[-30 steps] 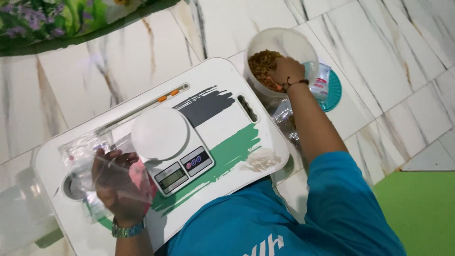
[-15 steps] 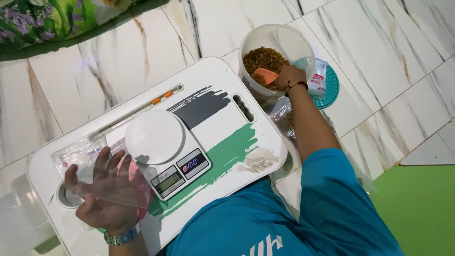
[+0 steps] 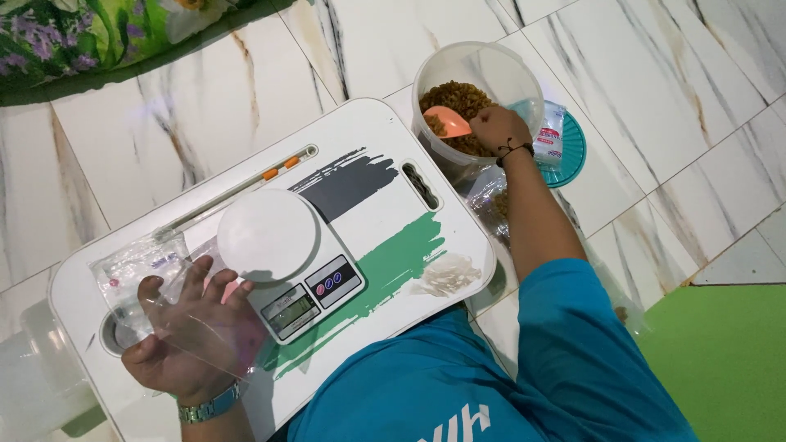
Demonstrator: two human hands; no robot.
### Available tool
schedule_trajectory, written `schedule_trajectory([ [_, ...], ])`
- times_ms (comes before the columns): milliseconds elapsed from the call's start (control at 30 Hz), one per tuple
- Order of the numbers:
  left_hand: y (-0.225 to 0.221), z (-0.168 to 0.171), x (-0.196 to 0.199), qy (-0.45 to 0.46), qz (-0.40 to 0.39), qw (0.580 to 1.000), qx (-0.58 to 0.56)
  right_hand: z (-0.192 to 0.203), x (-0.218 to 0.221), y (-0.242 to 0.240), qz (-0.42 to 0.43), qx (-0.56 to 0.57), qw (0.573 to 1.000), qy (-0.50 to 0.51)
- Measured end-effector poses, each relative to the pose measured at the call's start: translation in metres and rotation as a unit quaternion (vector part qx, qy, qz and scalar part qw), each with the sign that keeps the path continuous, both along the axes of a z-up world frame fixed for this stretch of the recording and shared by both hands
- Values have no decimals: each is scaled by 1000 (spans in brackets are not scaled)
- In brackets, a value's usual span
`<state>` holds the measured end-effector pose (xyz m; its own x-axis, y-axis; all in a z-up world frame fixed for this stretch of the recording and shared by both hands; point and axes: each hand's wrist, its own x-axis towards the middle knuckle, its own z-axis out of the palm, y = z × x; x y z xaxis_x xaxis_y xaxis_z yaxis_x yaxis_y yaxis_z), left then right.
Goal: Weighing and bagging small food items into plastic pouches using a scale and a spoon.
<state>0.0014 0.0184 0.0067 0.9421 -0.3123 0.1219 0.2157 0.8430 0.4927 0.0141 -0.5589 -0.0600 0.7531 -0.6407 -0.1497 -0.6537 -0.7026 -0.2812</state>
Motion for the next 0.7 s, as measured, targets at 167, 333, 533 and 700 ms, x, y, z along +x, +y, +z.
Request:
schedule_trajectory([
  [167, -5, 5, -1, 42, -14, 996, -78, 8, -3, 7, -44, 29, 997, -53],
  [333, -4, 4, -2, 63, 21, 998, 16, 12, -2, 10, -40, 32, 998, -36],
  [533, 7, -14, 2, 19, -34, 999, -33, 10, -3, 8, -9, 29, 999, -38],
  [700, 8, -16, 3, -11, -42, 998, -35, 9, -3, 7, 21, 20, 999, -35],
])
